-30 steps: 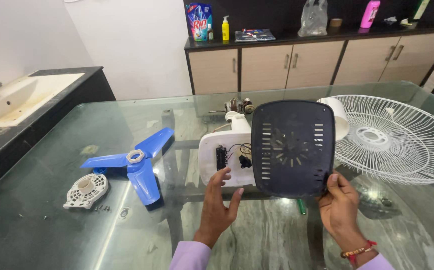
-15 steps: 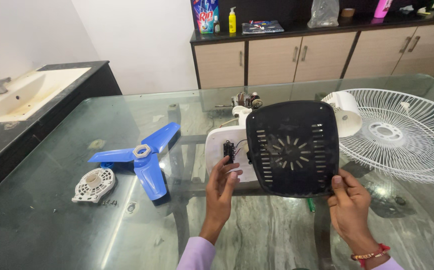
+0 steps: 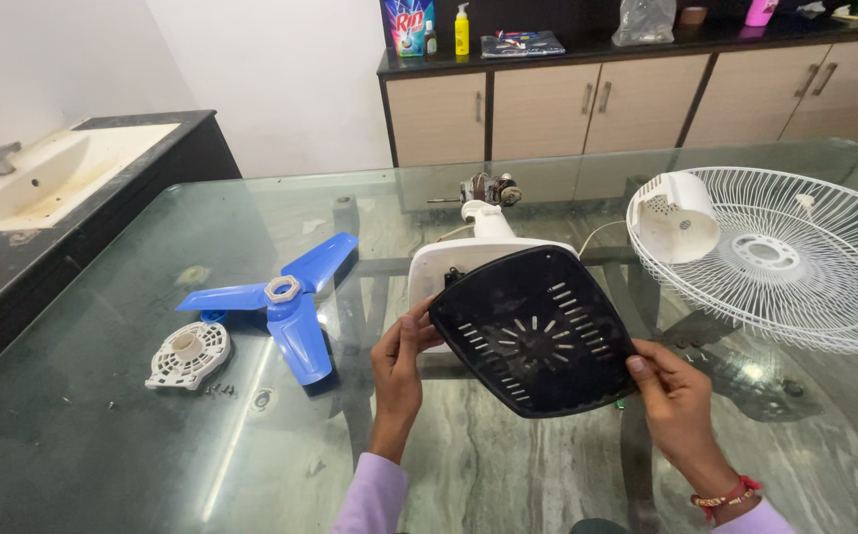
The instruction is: The person reassembles a disassembled electric fan on a glass table. They attach the motor to the base, then fit the rear grill and secure it with a screwdriver. The fan blades and front grill remain on the table.
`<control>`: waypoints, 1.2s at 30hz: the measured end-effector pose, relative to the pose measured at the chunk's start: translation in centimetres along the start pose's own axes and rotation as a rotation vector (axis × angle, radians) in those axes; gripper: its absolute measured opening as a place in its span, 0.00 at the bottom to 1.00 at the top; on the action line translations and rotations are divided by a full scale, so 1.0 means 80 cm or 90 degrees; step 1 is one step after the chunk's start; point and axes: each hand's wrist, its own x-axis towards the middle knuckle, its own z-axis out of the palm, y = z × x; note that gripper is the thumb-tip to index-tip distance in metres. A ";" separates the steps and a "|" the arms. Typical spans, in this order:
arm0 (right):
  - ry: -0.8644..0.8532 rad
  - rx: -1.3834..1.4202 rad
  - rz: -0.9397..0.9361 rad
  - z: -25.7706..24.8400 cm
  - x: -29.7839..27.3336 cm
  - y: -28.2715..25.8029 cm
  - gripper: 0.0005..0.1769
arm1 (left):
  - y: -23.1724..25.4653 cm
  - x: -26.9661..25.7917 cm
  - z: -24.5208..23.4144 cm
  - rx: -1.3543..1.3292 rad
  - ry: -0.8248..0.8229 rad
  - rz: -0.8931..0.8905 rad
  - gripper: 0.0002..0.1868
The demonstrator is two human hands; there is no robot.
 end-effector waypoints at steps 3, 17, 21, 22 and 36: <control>-0.026 0.000 -0.009 0.000 -0.003 0.000 0.16 | -0.001 0.001 -0.002 -0.076 -0.005 -0.021 0.27; -0.023 0.061 0.014 -0.008 -0.001 -0.001 0.19 | -0.018 0.000 -0.006 -0.040 0.022 -0.075 0.18; -0.018 0.166 -0.020 -0.015 -0.002 0.000 0.18 | -0.013 -0.001 -0.004 -0.068 0.022 -0.023 0.14; -0.011 0.168 -0.023 -0.017 -0.002 0.002 0.18 | -0.012 -0.002 -0.003 -0.081 0.024 -0.050 0.13; -0.006 0.344 0.174 -0.013 0.026 -0.015 0.27 | -0.031 -0.009 0.020 -0.048 0.178 -0.190 0.14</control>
